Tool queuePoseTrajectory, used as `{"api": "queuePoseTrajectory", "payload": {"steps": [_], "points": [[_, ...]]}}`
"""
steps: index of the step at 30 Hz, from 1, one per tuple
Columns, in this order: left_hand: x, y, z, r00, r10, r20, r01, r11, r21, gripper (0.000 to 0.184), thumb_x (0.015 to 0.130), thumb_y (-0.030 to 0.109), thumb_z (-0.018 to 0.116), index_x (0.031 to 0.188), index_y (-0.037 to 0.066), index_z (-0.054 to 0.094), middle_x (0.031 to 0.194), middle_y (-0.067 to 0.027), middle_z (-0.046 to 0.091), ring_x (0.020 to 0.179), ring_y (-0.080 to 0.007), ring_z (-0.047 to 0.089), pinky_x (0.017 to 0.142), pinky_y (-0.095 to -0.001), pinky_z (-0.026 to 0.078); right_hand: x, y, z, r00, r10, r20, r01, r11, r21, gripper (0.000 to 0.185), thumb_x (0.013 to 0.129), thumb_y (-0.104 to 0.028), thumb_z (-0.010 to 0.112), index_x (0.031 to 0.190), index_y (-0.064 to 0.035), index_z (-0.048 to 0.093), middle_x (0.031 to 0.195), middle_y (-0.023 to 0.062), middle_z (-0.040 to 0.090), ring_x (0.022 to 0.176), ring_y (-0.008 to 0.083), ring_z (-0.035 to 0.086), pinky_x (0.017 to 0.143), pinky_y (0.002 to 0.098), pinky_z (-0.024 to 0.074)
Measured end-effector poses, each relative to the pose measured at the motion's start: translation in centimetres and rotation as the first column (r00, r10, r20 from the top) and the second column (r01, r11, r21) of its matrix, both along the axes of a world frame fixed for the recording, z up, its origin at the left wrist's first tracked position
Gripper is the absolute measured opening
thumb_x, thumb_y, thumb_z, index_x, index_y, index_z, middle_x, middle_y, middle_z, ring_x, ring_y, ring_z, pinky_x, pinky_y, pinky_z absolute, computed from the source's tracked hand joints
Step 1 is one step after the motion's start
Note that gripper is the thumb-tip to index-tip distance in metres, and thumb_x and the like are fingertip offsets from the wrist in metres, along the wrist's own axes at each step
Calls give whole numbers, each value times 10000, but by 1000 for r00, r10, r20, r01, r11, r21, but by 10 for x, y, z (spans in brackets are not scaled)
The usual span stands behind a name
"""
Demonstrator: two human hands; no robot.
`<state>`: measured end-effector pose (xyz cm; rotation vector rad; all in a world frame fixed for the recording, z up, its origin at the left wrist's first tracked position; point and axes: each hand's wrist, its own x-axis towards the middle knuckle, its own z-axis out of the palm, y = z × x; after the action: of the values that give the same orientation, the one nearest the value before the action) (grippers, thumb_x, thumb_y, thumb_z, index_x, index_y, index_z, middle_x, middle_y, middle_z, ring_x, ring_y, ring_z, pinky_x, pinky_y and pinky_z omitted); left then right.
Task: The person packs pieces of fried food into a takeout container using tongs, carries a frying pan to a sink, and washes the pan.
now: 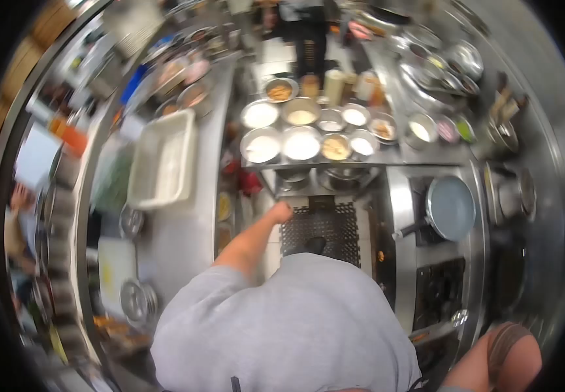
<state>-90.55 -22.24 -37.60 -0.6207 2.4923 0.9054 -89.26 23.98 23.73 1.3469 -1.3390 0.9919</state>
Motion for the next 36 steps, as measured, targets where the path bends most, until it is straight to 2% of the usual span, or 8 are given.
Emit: {"api": "queuePoseTrajectory", "payload": {"steps": [6, 15, 17, 18, 21, 25, 27, 36], "points": [[158, 80, -15, 985, -162, 65, 161, 987, 5, 443, 847, 395, 574, 950, -9, 723, 982, -257, 687, 922, -429, 654, 838, -495, 508, -11, -6, -15, 946, 323, -26, -324, 946, -32, 688, 987, -578, 344, 1229, 32, 552, 1327, 204, 522, 1203, 285, 521, 1019, 420, 415], [371, 234, -74, 899, 313, 307, -327, 945, -4, 471, 825, 399, 592, 944, -38, 719, 992, -265, 676, 912, -433, 650, 841, -489, 505, 3, 17, -21, 779, 626, -34, -626, 776, -82, 650, 993, -564, 344, 1216, 11, 549, 1322, 198, 513, 1194, 285, 518, 1004, 431, 425], [381, 251, -79, 927, -153, 342, 153, 988, 27, 423, 808, 362, 611, 974, -11, 722, 1028, -261, 671, 934, -419, 651, 835, -473, 512, 10, 24, -15, 763, 645, -45, -646, 761, -62, 641, 994, -561, 344, 1213, 6, 548, 1321, 197, 511, 1192, 285, 518, 1001, 433, 427], [393, 267, -81, 906, 253, 339, -281, 959, 35, 351, 785, 312, 632, 955, 20, 730, 1012, -260, 673, 915, -418, 655, 808, -468, 516, 14, 26, -13, 749, 660, -59, -662, 747, -61, 637, 994, -559, 344, 1212, 4, 548, 1320, 196, 510, 1191, 285, 518, 1000, 434, 428], [433, 286, -116, 949, 309, 66, -312, 950, 27, 318, 731, 286, 676, 880, 10, 729, 895, -249, 687, 852, -398, 668, 754, -462, 526, 20, 32, -8, 702, 710, -66, -713, 698, -72, 624, 996, -554, 344, 1207, -4, 547, 1318, 194, 507, 1188, 285, 517, 995, 438, 431], [421, 273, -47, 930, 349, 117, -356, 933, 46, 290, 714, 237, 690, 905, 23, 731, 930, -254, 685, 868, -404, 667, 762, -459, 528, 34, 36, -2, 670, 736, -91, -741, 670, -43, 607, 999, -548, 344, 1202, -13, 546, 1316, 191, 503, 1184, 286, 516, 988, 442, 436], [424, 277, -28, 840, 530, -113, -516, 846, 136, 265, 708, 201, 692, 900, 23, 726, 966, -254, 684, 875, -411, 665, 754, -467, 527, 42, 38, 1, 667, 740, -92, -745, 666, -42, 598, 1000, -545, 344, 1199, -18, 545, 1315, 190, 501, 1182, 286, 515, 985, 445, 438], [457, 254, -61, 945, 292, 147, -291, 956, -26, 258, 656, 101, 638, 874, -9, 721, 912, -242, 691, 839, -393, 674, 757, -468, 524, 89, 17, 10, 673, 730, -124, -737, 676, -22, 560, 1005, -531, 344, 1186, -39, 543, 1309, 184, 493, 1173, 286, 513, 970, 455, 447]]}}
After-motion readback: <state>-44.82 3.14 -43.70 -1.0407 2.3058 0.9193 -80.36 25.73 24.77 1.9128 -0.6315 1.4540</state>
